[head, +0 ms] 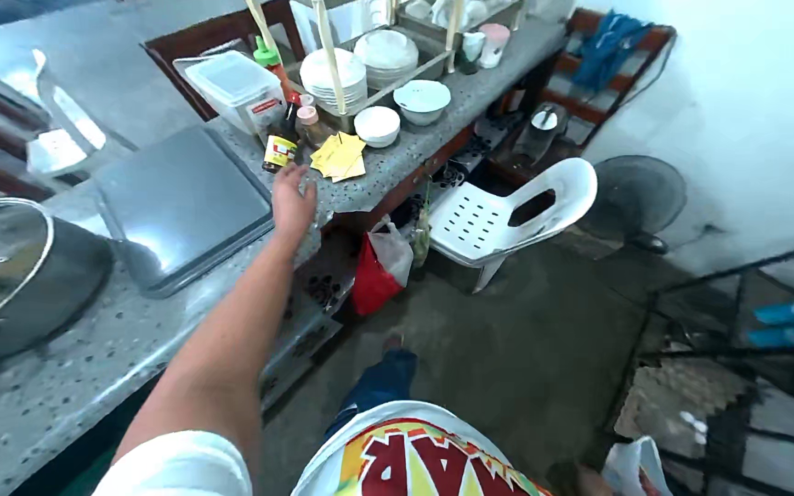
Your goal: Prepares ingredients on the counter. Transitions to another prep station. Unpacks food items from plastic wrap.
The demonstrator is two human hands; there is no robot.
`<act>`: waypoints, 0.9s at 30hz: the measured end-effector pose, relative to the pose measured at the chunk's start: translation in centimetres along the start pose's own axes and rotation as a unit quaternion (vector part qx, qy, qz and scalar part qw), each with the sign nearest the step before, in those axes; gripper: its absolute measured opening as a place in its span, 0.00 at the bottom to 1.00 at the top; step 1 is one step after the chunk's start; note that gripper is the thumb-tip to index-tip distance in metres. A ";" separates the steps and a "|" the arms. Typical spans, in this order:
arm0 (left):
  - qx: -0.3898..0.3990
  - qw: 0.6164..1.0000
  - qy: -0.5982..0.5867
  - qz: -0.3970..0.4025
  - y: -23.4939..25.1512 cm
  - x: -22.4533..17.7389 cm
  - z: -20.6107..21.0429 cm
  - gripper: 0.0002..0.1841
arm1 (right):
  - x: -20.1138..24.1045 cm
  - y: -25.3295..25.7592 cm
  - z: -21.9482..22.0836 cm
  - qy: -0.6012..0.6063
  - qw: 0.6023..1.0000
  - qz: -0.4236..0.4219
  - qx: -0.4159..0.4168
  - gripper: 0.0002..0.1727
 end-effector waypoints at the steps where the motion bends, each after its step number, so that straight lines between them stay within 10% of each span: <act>1: -0.029 1.000 -0.001 -0.013 1.8 0.8 -0.1 0.22 | 1.4 4.2 -1.0 0.033 0.995 0.033 0.086 0.29; 9: -0.122 0.988 0.010 -0.095 11.7 6.3 1.3 0.43 | 23.9 9.6 -1.8 0.139 0.968 -0.024 0.207 0.22; 13: -0.148 0.984 0.005 -0.101 12.0 6.9 1.2 0.37 | 29.4 11.5 1.3 0.003 0.938 -0.106 0.331 0.21; 27: -0.254 0.962 -0.027 -0.100 10.9 8.1 3.8 0.47 | 39.6 19.7 -2.4 -0.049 0.934 -0.085 0.345 0.20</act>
Point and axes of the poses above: each hand's wrist, its own y-axis towards the middle knuckle, its own z-axis out of the palm, x = y × z, the point moved 1 cm from there along y, towards the middle knuckle, and after that the axes turned 7 degrees about -y, right-handed, at the moved point
